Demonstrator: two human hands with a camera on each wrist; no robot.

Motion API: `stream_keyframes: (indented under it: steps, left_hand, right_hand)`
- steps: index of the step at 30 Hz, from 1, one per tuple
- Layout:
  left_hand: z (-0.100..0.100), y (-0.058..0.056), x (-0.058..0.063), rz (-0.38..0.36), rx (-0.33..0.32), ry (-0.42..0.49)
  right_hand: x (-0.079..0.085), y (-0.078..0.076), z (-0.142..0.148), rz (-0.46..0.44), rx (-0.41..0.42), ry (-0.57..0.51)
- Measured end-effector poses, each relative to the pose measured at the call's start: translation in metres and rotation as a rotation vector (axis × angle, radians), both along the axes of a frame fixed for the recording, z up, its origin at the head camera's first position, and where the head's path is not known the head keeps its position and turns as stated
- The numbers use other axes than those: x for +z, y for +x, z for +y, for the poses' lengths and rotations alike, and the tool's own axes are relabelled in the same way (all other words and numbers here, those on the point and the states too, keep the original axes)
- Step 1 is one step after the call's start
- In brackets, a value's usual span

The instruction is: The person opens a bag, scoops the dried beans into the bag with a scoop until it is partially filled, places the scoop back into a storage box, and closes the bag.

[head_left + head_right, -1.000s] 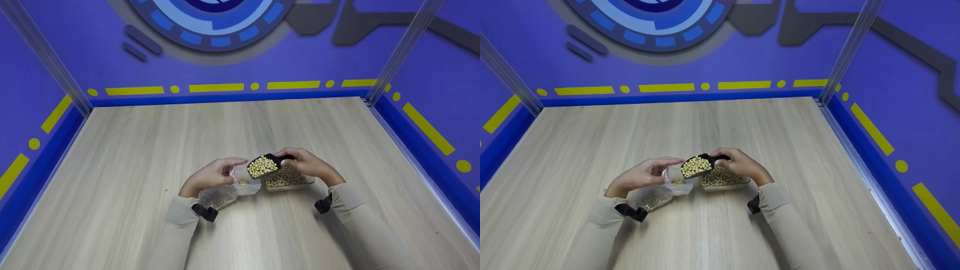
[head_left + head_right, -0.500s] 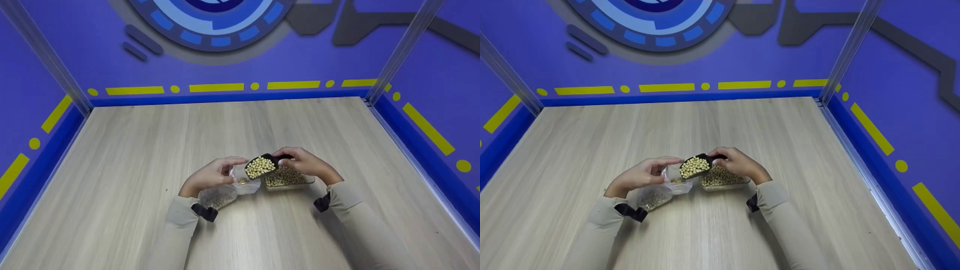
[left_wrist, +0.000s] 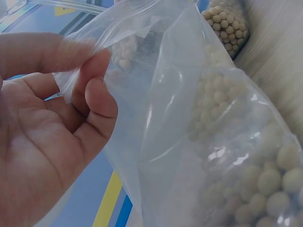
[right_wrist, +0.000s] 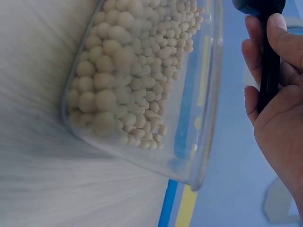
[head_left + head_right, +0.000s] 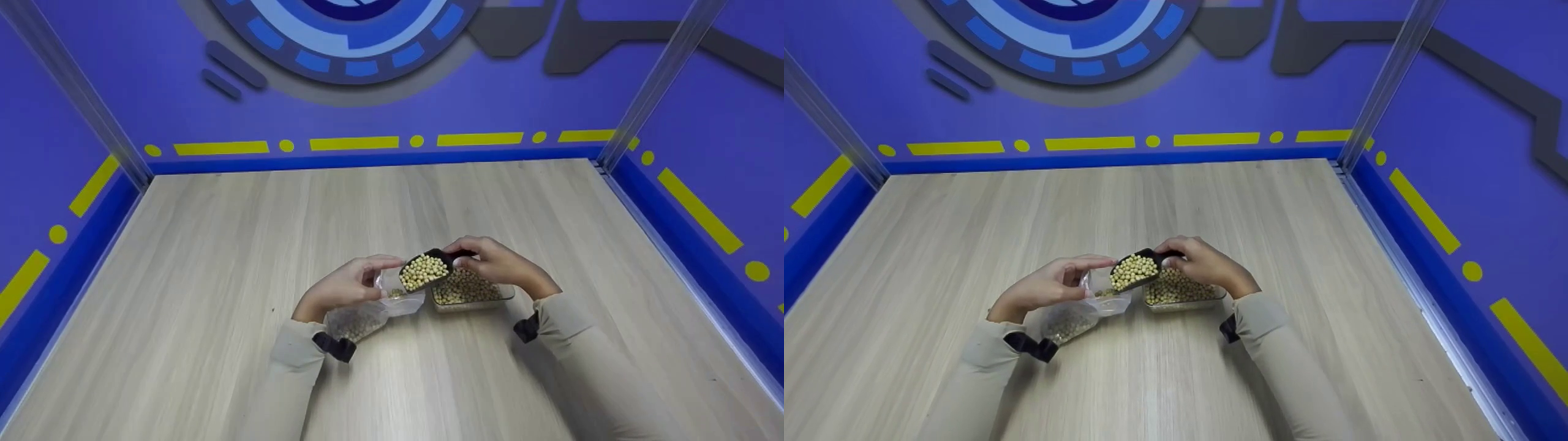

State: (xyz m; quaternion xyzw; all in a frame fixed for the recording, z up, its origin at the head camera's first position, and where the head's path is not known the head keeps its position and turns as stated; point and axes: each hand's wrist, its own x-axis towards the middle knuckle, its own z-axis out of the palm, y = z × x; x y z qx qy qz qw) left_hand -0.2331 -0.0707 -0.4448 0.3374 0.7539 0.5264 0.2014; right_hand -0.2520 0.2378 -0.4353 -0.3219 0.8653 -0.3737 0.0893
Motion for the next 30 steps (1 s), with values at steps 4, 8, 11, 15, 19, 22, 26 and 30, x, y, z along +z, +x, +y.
stream_keyframes:
  steps: [4,8,11,15,19,22,26,30]
  left_hand:
    - [0.0001,0.0,0.0009,-0.002,-0.001,-0.002]
    - [0.0003,-0.0003,0.001,0.007,-0.009,0.005]
    - [0.0002,0.0,0.0008,0.01,-0.014,0.008]
    - [-0.0006,0.0007,0.0011,0.014,-0.015,0.004]
    - [-0.0008,0.0013,0.0017,0.03,-0.015,0.004]
    - [-0.0005,0.0018,0.0027,0.019,-0.008,-0.001]
    - [-0.0005,0.0018,0.0035,-0.007,0.001,-0.009]
    - [-0.0005,0.0017,0.0037,-0.003,0.006,-0.014]
  right_hand:
    - [0.0027,0.0009,-0.0007,0.034,0.016,0.003]
    - [0.0038,0.001,-0.0009,0.068,0.026,0.019]
    - [0.0043,0.0005,-0.0018,0.084,0.03,0.036]
    - [0.0055,0.0,-0.0027,0.102,0.039,0.048]
    - [0.0063,-0.0001,-0.0023,0.117,0.042,0.061]
    - [0.0075,0.0,-0.0025,0.117,0.04,0.067]
    - [0.009,-0.0004,-0.0033,0.122,0.049,0.067]
    - [0.0097,-0.001,-0.0038,0.142,0.057,0.076]
